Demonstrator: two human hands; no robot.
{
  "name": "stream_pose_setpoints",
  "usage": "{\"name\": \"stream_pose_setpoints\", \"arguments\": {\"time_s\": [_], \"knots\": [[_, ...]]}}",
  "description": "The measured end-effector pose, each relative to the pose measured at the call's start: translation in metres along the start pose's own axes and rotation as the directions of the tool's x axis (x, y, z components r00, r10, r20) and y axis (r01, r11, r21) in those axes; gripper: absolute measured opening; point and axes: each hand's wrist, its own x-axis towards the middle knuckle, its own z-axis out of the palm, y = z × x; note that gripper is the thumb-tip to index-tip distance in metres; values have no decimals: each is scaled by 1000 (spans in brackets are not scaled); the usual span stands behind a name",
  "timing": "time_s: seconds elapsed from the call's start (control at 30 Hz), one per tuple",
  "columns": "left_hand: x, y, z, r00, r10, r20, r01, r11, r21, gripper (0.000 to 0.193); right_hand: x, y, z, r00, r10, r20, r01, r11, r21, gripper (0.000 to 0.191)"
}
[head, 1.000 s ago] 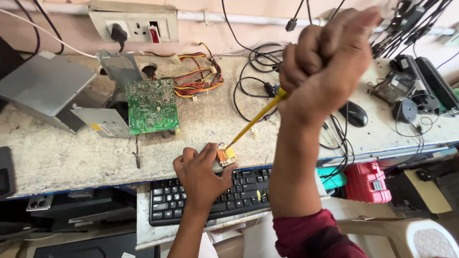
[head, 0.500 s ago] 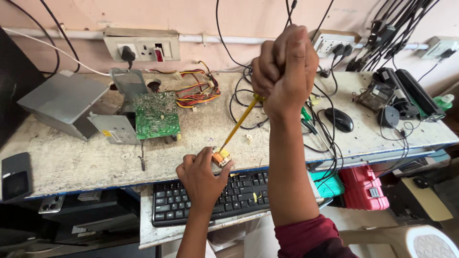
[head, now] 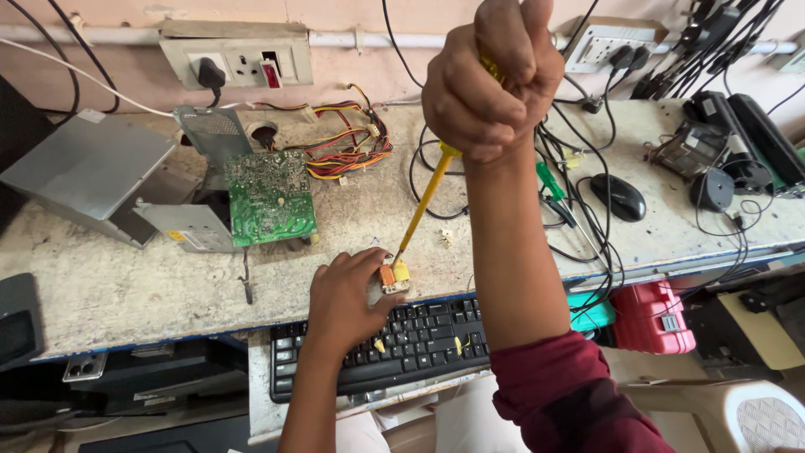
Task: The person uses a yellow screwdriver to repeatedly tighten and loosen screws on a small orange electrical component. They hold the component with one hand while manipulating the screwdriver with the other, occasionally adjusting their grip.
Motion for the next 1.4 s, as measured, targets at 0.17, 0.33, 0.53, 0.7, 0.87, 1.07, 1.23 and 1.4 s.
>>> {"name": "stream_pose_setpoints", "arguments": {"time_s": [0.17, 0.33, 0.53, 0.7, 0.87, 1.07, 1.23, 1.4], "knots": [[2, 4, -4, 1000, 14, 16, -14, 1000, -25, 70, -7, 9, -13, 991, -116, 66, 105, 981, 161, 37], [4, 10, -7, 1000, 3, 10, -2, 999, -37, 69, -29, 12, -20, 951, -252, -178, 270, 959, 87, 28], [4, 14, -6, 993, -92, 75, 95, 995, -42, 67, -41, 5, 5, 918, -350, -187, 274, 899, -341, 24], [-1, 18, 1, 996, -70, -47, 68, 997, -40, 66, -63, 1, 40, 821, -469, -326, 122, 701, -703, 21], [-6, 18, 6, 990, -55, -131, 53, 998, -26, 64, -60, 6, 65, 731, -574, -369, -31, 512, -859, 22], [-2, 14, 2, 997, -25, -77, 20, 998, -68, 63, -19, 9, 47, 878, -315, -362, 7, 762, -647, 33], [-4, 12, 1, 996, -17, -83, 11, 997, -81, 64, -6, -1, 54, 773, -200, -602, -246, 781, -575, 35], [-5, 13, 2, 997, -45, -59, 42, 998, -56, 66, 4, 23, 65, 564, -531, -633, -288, 592, -753, 38]]}}
